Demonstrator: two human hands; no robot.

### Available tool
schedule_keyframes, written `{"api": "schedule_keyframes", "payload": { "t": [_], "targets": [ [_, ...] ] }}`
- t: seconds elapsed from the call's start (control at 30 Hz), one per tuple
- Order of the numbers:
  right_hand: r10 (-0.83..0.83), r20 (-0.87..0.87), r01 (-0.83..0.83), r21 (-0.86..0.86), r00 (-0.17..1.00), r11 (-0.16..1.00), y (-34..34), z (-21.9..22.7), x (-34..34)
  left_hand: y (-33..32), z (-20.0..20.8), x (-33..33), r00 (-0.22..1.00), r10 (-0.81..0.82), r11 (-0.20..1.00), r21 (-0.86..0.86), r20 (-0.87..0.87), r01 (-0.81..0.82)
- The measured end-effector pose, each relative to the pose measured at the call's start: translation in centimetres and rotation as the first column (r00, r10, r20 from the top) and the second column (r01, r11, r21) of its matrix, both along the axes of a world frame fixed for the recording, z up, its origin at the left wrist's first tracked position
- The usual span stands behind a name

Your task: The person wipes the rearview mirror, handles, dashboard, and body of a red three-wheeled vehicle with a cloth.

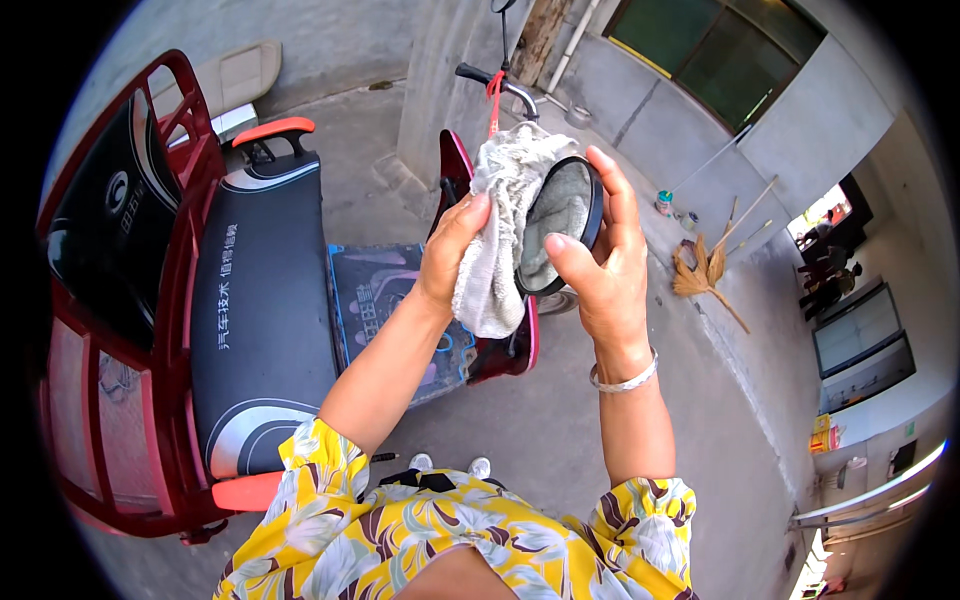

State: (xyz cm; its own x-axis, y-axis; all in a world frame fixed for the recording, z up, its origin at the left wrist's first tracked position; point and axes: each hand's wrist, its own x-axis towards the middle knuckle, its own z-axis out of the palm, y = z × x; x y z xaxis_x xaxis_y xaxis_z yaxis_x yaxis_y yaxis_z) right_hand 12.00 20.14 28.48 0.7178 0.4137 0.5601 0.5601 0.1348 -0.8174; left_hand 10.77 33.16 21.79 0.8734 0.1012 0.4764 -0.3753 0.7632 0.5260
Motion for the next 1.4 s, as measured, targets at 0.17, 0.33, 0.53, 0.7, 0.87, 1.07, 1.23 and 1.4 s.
{"api": "schedule_keyframes", "payload": {
  "t": [0.17,0.33,0.53,0.7,0.87,1.07,1.23,1.4],
  "targets": [
    [0.009,0.0,-0.009,-0.002,1.0,1.0,-0.2,-0.3,0.4,-2.1,-2.3,-2.8,0.929,0.337,0.915,0.181,0.152,-0.361],
    [0.026,0.024,-0.027,0.042,0.999,0.999,-0.2,-1.0,0.4,-0.9,0.1,-1.6,0.796,0.353,0.699,0.427,0.492,-0.574],
    [-0.009,0.125,0.016,-0.061,0.992,0.998,-0.4,-1.1,1.0,0.6,0.9,0.4,0.984,0.126,0.92,0.356,0.124,-0.163],
    [-0.055,0.184,0.073,-0.094,0.981,0.993,-0.7,-1.3,1.6,-2.3,-4.2,-2.6,0.972,0.234,0.938,0.257,0.029,-0.233],
    [0.119,-0.063,-0.115,0.06,0.991,0.992,-0.9,-1.6,1.4,-1.9,-3.0,-3.5,0.922,0.275,0.842,0.395,0.272,-0.368],
    [0.22,-0.144,-0.183,0.236,0.965,0.954,-0.2,-1.5,0.3,-0.3,2.7,0.6,0.906,0.183,0.844,0.411,0.381,-0.343],
    [0.188,-0.15,-0.156,0.205,0.971,0.966,0.0,-1.3,0.1,-0.1,-0.4,0.2,0.981,0.175,0.903,0.385,0.081,-0.193],
    [0.202,-0.151,-0.167,0.215,0.968,0.962,0.3,-1.4,0.1,-2.5,-4.4,-2.7,0.945,0.322,0.873,0.369,0.056,-0.319]
  ]
}}
